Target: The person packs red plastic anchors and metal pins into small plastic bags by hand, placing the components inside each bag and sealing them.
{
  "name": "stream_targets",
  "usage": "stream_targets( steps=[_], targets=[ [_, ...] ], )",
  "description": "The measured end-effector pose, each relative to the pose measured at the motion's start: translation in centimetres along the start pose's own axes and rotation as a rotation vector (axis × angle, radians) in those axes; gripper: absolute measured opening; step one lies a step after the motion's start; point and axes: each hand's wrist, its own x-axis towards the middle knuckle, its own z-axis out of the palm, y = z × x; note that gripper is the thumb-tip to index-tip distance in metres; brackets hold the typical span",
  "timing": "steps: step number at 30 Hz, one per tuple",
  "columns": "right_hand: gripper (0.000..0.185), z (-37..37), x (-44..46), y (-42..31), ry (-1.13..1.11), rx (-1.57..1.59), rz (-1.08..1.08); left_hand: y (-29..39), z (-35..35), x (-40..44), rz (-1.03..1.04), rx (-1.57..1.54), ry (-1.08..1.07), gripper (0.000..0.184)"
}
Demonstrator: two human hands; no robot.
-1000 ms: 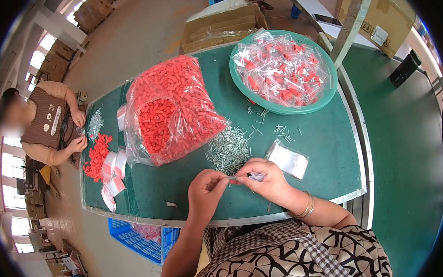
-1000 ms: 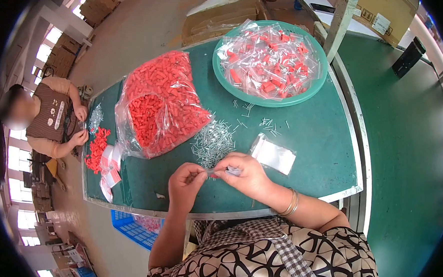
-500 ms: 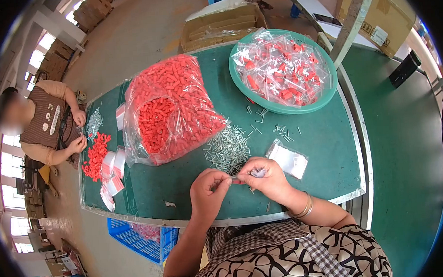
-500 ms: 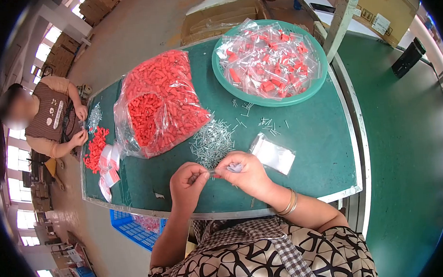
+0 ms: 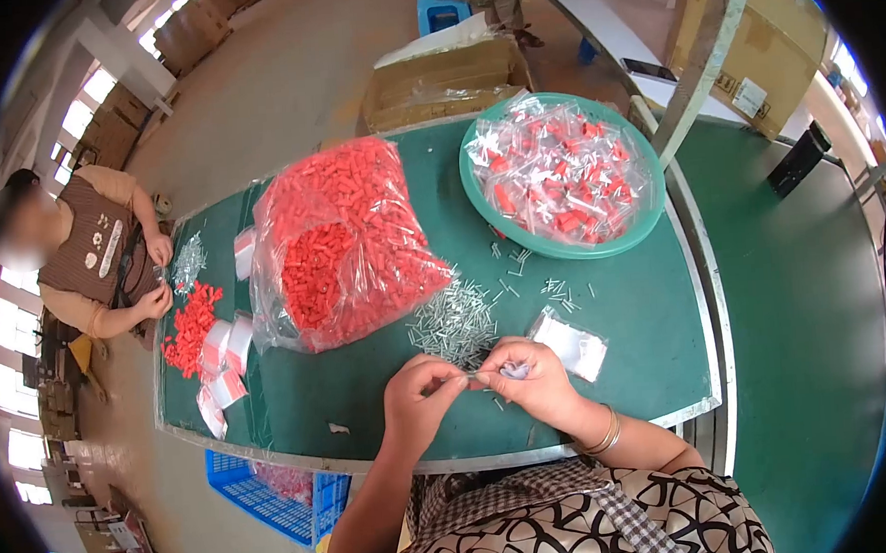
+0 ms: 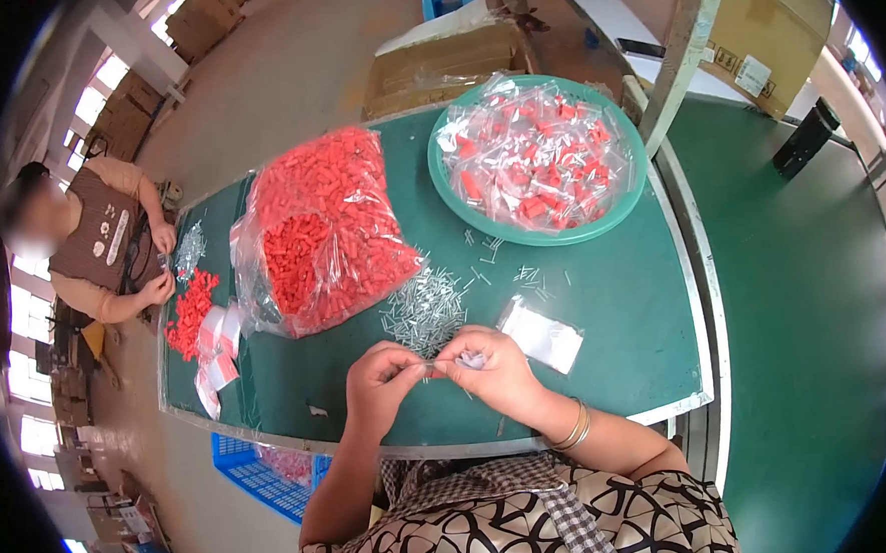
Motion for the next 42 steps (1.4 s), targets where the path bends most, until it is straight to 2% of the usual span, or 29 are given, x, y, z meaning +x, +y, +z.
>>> stream_targets(
  steps=[1, 4, 7, 8, 9, 10, 11, 12, 14, 16, 17, 19, 22, 26, 27, 31, 34, 37, 40, 42],
  targets=[
    [0.003, 0.0, -0.1, -0.4, 0.002, -0.019, 0.046, -0.3, -0.1, -0.1, -0.013, -0.030, 0.007, 0.005],
    [0.004, -0.4, 0.0, -1.1, 0.009, -0.177, -0.099, -0.5, -0.3, -0.3, -0.038, -0.116, 0.047, 0.004],
    [0.004, -1.8, 0.7, -3.2, 0.072, -0.142, -0.154, 0.2, -0.9, -0.5, -0.078, -0.209, 0.128, 0.003],
    [0.004, -3.3, 1.3, -4.0, 0.138, -0.205, -0.155, 0.5, -1.5, -0.5, -0.116, -0.251, 0.165, 0.002],
    [0.009, -4.2, 1.7, -6.1, 0.194, 0.035, -0.024, 0.6, -1.9, -0.4, -0.155, -0.291, 0.201, 0.002],
    [0.013, -5.4, 2.7, -7.0, 0.271, 0.003, -0.219, 0.5, -2.0, -0.6, -0.176, -0.295, 0.207, 0.003],
    [0.021, -6.9, 4.7, -9.6, 0.521, -0.078, -0.244, 0.4, -2.1, -1.0, -0.189, -0.304, 0.213, 0.004],
    [0.032, -7.8, 5.5, -9.6, 0.586, -0.068, -0.279, 0.1, -2.1, -1.4, -0.209, -0.308, 0.221, 0.005],
    [0.033, -7.6, 5.6, -9.8, 0.559, 0.019, -0.264, -0.6, -1.9, -1.8, -0.240, -0.334, 0.219, 0.005],
    [0.026, -6.5, 4.7, -7.8, 0.452, 0.065, -0.042, -1.2, -1.5, -2.0, -0.269, -0.371, 0.222, 0.006],
    [0.022, -5.5, 3.9, -7.2, 0.258, 0.114, -0.004, -1.9, -1.4, -2.2, -0.229, -0.396, 0.197, 0.007],
    [0.025, -3.6, 3.4, -3.5, 0.025, 0.721, 0.193, -1.6, -0.8, -2.4, -0.240, -0.374, 0.168, 0.008],
    [0.038, -0.6, 3.0, -0.1, -0.090, 1.031, 0.274, -1.0, 0.0, -2.6, -0.248, -0.351, 0.111, 0.010],
    [0.046, 1.7, 2.5, 1.0, -0.141, 1.101, 0.347, -0.7, 1.9, -2.3, -0.104, -0.359, 0.119, 0.016],
    [0.047, 1.9, 2.3, 1.1, -0.152, 1.089, 0.362, -1.5, 2.6, -2.1, -0.009, -0.262, 0.163, 0.014],
    [0.047, 2.4, 2.1, 2.0, -0.181, 1.030, 0.351, -0.4, 2.7, -1.7, 0.055, 0.075, 0.137, 0.011],
    [0.045, 2.5, 1.8, 2.5, -0.204, 0.969, 0.325, -1.9, 3.1, -1.5, -0.021, -0.002, 0.156, 0.009],
    [0.043, 2.4, 1.6, 2.3, -0.206, 0.938, 0.324, -1.4, 3.1, -1.6, -0.181, -0.264, 0.114, 0.007],
    [0.041, 2.6, 1.5, 2.1, -0.176, 0.927, 0.332, -2.3, 3.2, -1.5, -0.028, -0.130, 0.099, 0.008],
    [0.039, 2.7, 1.5, 2.0, -0.177, 0.953, 0.335, -2.0, 3.2, -1.6, -0.136, -0.266, 0.110, 0.007]
  ],
)
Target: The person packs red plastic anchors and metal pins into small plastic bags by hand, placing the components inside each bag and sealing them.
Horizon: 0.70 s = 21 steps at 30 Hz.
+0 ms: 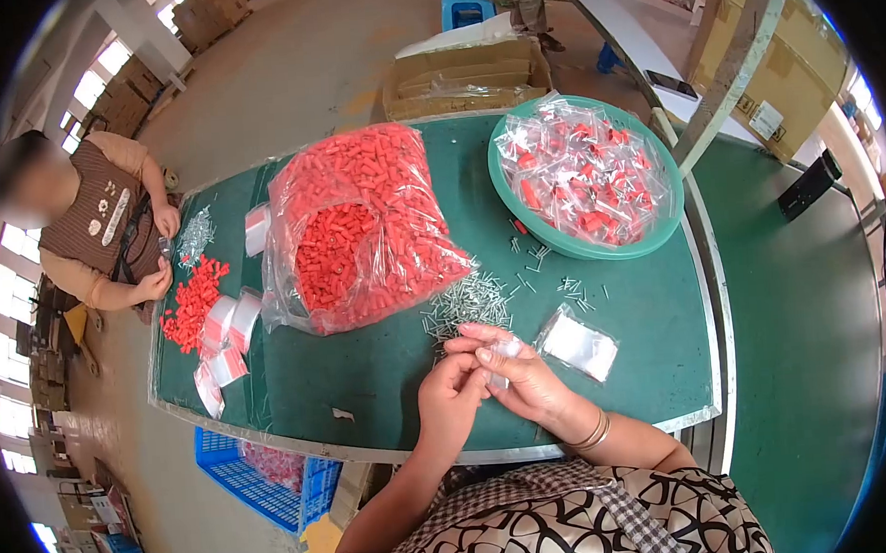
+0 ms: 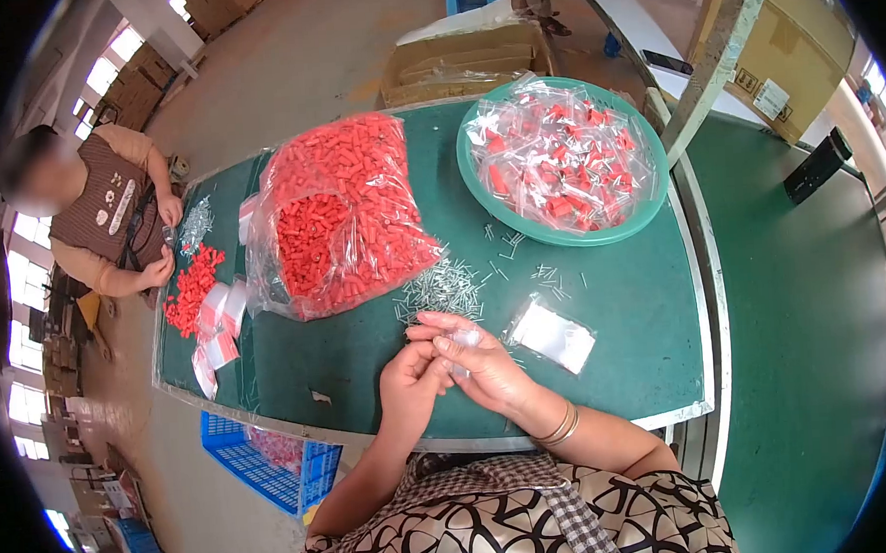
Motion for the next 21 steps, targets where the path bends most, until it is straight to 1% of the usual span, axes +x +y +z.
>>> stream_targets(
  steps=[2, 4, 7, 10, 11, 13, 14, 17, 20, 21],
  targets=[
    [0.037, 0.0, -0.1, -0.1, -0.030, 0.054, 0.012, 0.6, 0.1, -0.2, -0.072, -0.099, 0.045, 0.006],
    [0.036, 0.4, -0.1, 0.0, 0.048, 0.008, -0.025, 1.3, 0.1, -0.2, -0.103, -0.163, 0.120, 0.005],
    [0.034, 0.0, 0.1, 0.4, 0.104, -0.024, -0.064, 1.8, -0.1, -0.4, 0.025, 0.081, 0.170, 0.008],
    [0.033, 0.0, 0.0, 0.3, 0.173, -0.037, -0.065, 1.6, -0.7, -0.4, 0.039, 0.110, 0.217, 0.007],
    [0.032, 0.1, -0.1, 0.2, 0.203, -0.041, -0.060, 1.6, -1.0, -0.3, 0.029, 0.054, 0.220, 0.007],
    [0.030, -0.3, -0.1, 0.4, 0.192, -0.085, -0.080, 1.6, -1.4, -0.1, 0.010, -0.057, 0.231, 0.007],
    [0.029, -0.4, -0.1, 0.5, 0.186, -0.106, -0.088, 1.5, -1.7, 0.0, -0.002, -0.071, 0.234, 0.006],
    [0.026, -0.1, -0.2, 0.3, 0.264, -0.216, -0.104, 1.3, -2.3, 0.1, -0.023, -0.100, 0.233, 0.008],
    [0.029, -0.9, -0.1, 0.2, 0.243, -0.234, -0.110, 1.7, -2.7, 0.3, 0.005, -0.090, 0.209, 0.014],
    [0.032, -0.6, -0.2, 0.0, 0.266, -0.295, -0.089, 1.9, -2.8, 0.2, 0.023, -0.070, 0.199, 0.016]
  ],
)
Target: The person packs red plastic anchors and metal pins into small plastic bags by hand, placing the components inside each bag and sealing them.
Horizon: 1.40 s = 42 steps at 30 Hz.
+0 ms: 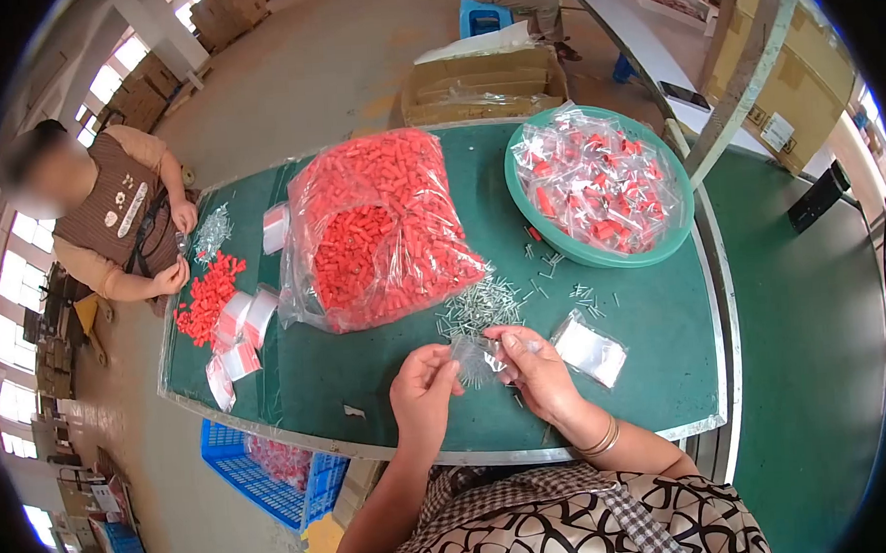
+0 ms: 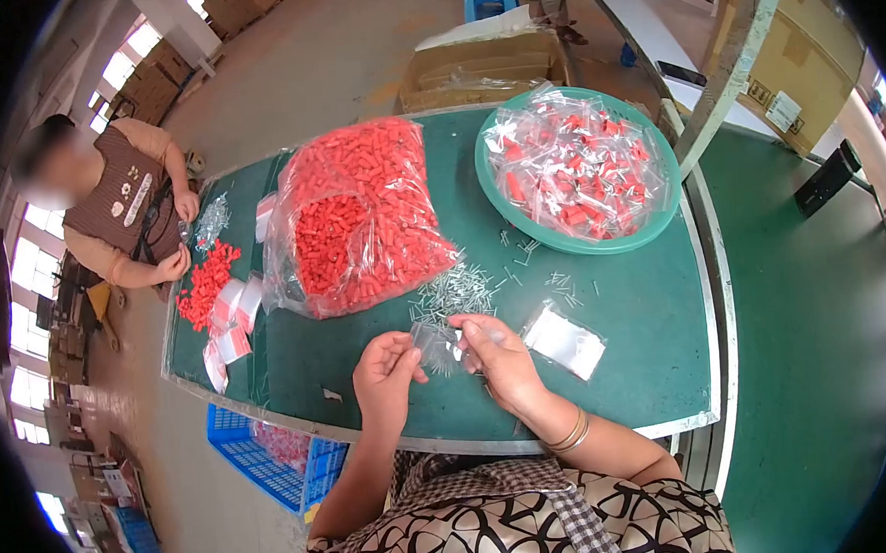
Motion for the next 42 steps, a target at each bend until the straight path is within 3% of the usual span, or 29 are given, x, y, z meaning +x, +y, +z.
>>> stream_targets(
  steps=[2, 6, 13, 19, 23, 25, 27, 29, 30, 33, 36, 39, 42],
  targets=[
    [0.037, 0.8, -0.2, -0.7, 0.037, -0.127, 0.031, 0.5, 0.1, -0.1, 0.010, 0.024, -0.023, 0.018],
    [0.044, 2.0, -0.9, -0.4, -0.169, -0.003, 0.018, 0.7, 0.9, -0.5, -0.009, -0.056, -0.060, 0.021],
    [0.032, 0.8, -0.1, 0.4, -0.191, 0.110, 0.047, 0.2, 1.1, -0.7, -0.105, -0.113, -0.057, 0.011],
    [0.029, 0.6, 0.0, -1.6, -0.090, 0.041, -0.047, 0.2, -1.2, -0.1, -0.059, -0.080, 0.092, 0.011],
    [0.024, -1.0, -0.2, -2.0, -0.146, 0.015, 0.022, 0.5, -3.5, 0.0, 0.030, 0.421, 0.006, 0.015],
    [0.022, -0.5, -0.4, -1.6, -0.081, -0.506, -0.020, 1.8, -3.4, -0.3, 0.216, 0.578, -0.097, 0.017],
    [0.023, 0.8, -1.1, -0.9, -0.121, -0.739, -0.380, 3.3, -3.0, -0.5, 0.241, 0.666, -0.212, 0.020],
    [0.023, 1.9, -2.0, -2.2, -0.210, -1.015, -0.409, 3.6, -2.8, -0.5, 0.278, 0.656, -0.334, 0.025],
    [0.018, 1.5, -1.5, -1.7, -0.307, -1.050, -0.548, 3.6, -2.7, -0.5, 0.288, 0.654, -0.391, 0.027],
    [0.018, 0.8, -1.2, -1.1, -0.372, -1.046, -0.437, 3.5, -2.5, -0.4, 0.223, 0.575, -0.418, 0.028],
    [0.013, 0.1, -0.4, 0.2, -0.322, -0.856, -0.491, 3.1, -2.3, -0.8, 0.019, 0.344, -0.290, 0.021],
    [0.013, 0.2, -0.8, 0.2, -0.213, -0.643, -0.207, 0.6, -2.5, -1.1, -0.047, 0.083, -0.240, 0.016],
    [0.014, 1.2, -1.5, -1.4, -0.148, -0.668, 0.031, -0.8, -2.6, -1.3, -0.118, 0.039, -0.209, 0.012]
  ],
)
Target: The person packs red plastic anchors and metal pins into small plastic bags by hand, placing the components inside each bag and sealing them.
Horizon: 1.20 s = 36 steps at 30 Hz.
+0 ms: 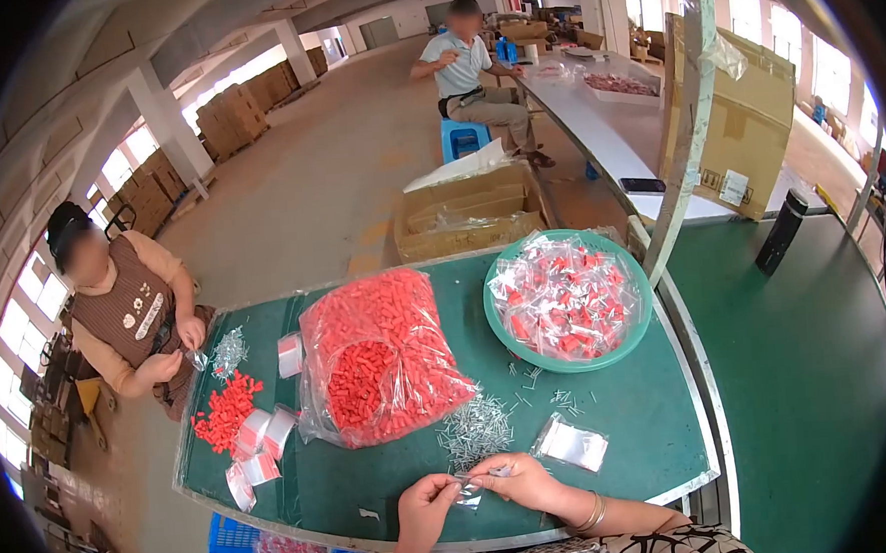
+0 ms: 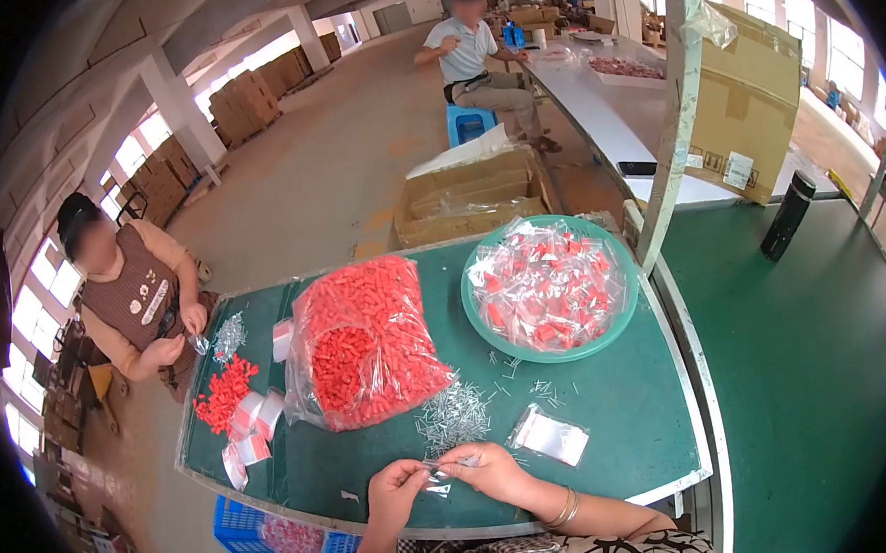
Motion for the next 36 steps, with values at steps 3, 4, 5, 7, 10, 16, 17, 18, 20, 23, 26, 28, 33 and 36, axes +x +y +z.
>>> stream_targets(
  steps=[3, 4, 5, 7, 10, 16, 17, 18, 20, 23, 26, 28, 33, 36],
  targets=[
    [0.014, 0.1, -0.1, 0.0, 0.045, -0.126, -0.168, 0.1, 0.1, 0.0, 0.061, 0.154, 0.010, 0.010],
    [0.013, 0.0, 0.0, 0.3, 0.039, -0.190, -0.255, 0.2, 0.2, 0.0, 0.051, 0.140, 0.011, 0.009],
    [0.013, -0.3, 0.3, 0.6, 0.034, -0.254, -0.343, 0.3, 0.2, 0.0, 0.040, 0.127, 0.012, 0.008],
    [0.014, -0.3, 0.4, 0.8, 0.051, -0.325, -0.440, 0.5, 0.5, 0.1, 0.029, 0.076, 0.005, 0.008],
    [0.020, 0.4, -0.1, 0.4, 0.099, -0.287, -0.375, 0.5, 0.9, 0.1, 0.036, 0.026, -0.007, 0.007],
    [0.024, 1.3, -0.4, 1.4, 0.137, -0.168, -0.207, 1.0, 1.5, 0.2, 0.050, 0.064, -0.010, 0.007],
    [0.024, 1.2, -0.4, 1.1, 0.125, -0.147, -0.181, 1.1, 1.4, 0.2, 0.046, 0.096, -0.009, 0.007],
    [0.023, 1.2, -0.4, 0.8, 0.113, -0.127, -0.154, 1.2, 1.3, 0.3, 0.042, 0.129, -0.009, 0.007],
    [0.021, 0.6, -0.2, 0.9, 0.069, 0.033, -0.123, 1.3, 0.9, 0.4, 0.051, 0.136, 0.002, 0.007],
    [0.018, 0.2, 0.0, 0.7, 0.019, 0.061, -0.102, 1.6, 0.0, 0.5, 0.086, 0.222, 0.002, 0.007],
    [0.017, 0.1, 0.0, 0.3, -0.008, -0.007, -0.079, 2.3, -0.2, 0.5, 0.083, 0.286, -0.015, 0.007],
    [0.017, 0.1, -0.1, 0.2, -0.012, -0.051, -0.065, 2.5, -0.2, 0.6, 0.085, 0.304, -0.023, 0.007],
    [0.017, 0.0, -0.2, -0.3, -0.019, -0.085, -0.030, 2.7, -0.1, 0.6, 0.131, 0.404, -0.012, 0.008],
    [0.017, 0.3, -0.6, -0.7, 0.004, -0.050, 0.013, 3.0, 0.0, 0.8, 0.271, 0.564, 0.002, 0.010]
  ],
)
